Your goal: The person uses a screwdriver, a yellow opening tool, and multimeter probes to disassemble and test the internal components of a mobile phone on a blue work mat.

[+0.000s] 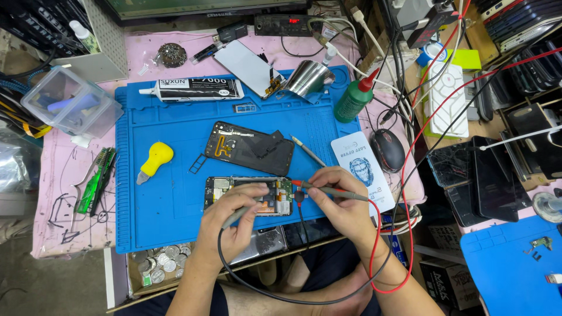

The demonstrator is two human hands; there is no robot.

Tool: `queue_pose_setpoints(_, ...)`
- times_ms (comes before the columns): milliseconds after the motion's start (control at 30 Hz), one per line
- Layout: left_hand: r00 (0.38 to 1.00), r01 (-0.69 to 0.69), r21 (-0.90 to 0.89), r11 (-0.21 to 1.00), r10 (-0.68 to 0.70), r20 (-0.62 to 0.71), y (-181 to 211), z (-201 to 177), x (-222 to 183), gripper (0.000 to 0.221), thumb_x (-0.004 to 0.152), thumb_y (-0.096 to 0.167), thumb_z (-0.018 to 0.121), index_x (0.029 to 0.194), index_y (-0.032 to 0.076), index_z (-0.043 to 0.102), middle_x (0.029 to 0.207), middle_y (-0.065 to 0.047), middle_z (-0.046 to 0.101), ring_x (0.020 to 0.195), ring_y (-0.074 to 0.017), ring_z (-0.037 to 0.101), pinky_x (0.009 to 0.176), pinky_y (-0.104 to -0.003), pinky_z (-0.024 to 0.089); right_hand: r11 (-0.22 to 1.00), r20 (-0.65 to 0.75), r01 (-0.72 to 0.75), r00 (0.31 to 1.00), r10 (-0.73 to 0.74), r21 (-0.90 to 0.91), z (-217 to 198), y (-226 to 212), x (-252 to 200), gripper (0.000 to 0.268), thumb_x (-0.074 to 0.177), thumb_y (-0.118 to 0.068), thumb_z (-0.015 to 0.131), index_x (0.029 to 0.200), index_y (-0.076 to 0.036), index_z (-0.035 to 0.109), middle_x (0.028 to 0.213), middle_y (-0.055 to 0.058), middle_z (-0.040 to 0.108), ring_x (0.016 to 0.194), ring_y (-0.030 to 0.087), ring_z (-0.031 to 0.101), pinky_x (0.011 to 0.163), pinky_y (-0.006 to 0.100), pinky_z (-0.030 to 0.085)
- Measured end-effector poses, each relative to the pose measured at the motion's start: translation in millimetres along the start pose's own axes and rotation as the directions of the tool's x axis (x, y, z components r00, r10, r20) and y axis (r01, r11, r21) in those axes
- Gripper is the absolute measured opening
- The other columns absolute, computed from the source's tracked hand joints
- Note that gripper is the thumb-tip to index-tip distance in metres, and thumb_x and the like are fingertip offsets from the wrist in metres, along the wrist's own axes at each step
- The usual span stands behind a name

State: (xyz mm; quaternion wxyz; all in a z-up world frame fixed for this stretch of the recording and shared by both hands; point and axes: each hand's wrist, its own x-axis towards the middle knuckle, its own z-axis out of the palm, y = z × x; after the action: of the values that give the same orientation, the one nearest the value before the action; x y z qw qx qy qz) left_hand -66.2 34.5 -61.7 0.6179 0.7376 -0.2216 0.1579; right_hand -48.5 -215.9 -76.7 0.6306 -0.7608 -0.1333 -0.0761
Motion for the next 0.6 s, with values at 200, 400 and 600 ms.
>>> queue_pose_setpoints(200,0.998,0.009,-0.025,1.0,-0.01,-0.061,1.6,2.9,-1.4,0.018,0.095,-0.006,0.067,0.105,0.002,0.055,0.117,-0.017,0.075,0.116,-0.0301,0.074,0.099,-0.039,0.061,0.999,0.027,0.015,1.0,-0.013,-0.044,-1.2,-3.5,2.1,0.011,0.087,0.0,0.076,0.093,0.0,0.067,0.103,0.013,0.07,0.094,0.018,0.068,0.086,0.03,0.056)
queue_pose_setpoints(400,0.999,0.032,-0.024,0.999,-0.032,0.026,3.4,3.7,-6.5,0.017,0.092,-0.005,0.069,0.104,0.002,0.059,0.115,-0.017,0.075,0.111,-0.0292,0.076,0.094,-0.038,0.063,0.998,0.023,0.021,1.0,-0.019,-0.059,-1.0,-6.9,3.3,0.011,0.086,-0.002,0.077,0.091,0.0,0.067,0.101,0.012,0.071,0.092,0.019,0.069,0.085,0.03,0.056)
queue_pose_setpoints(600,1.0,0.003,0.058,0.998,-0.002,-0.017,-2.4,6.3,-7.3,0.02,0.092,-0.004,0.07,0.108,0.002,0.059,0.117,-0.016,0.074,0.116,-0.0305,0.073,0.099,-0.039,0.06,0.995,0.075,0.041,0.997,-0.034,-0.09,-3.6,-10.4,6.1,0.011,0.086,-0.003,0.077,0.09,-0.001,0.068,0.1,0.012,0.072,0.09,0.019,0.07,0.082,0.031,0.056)
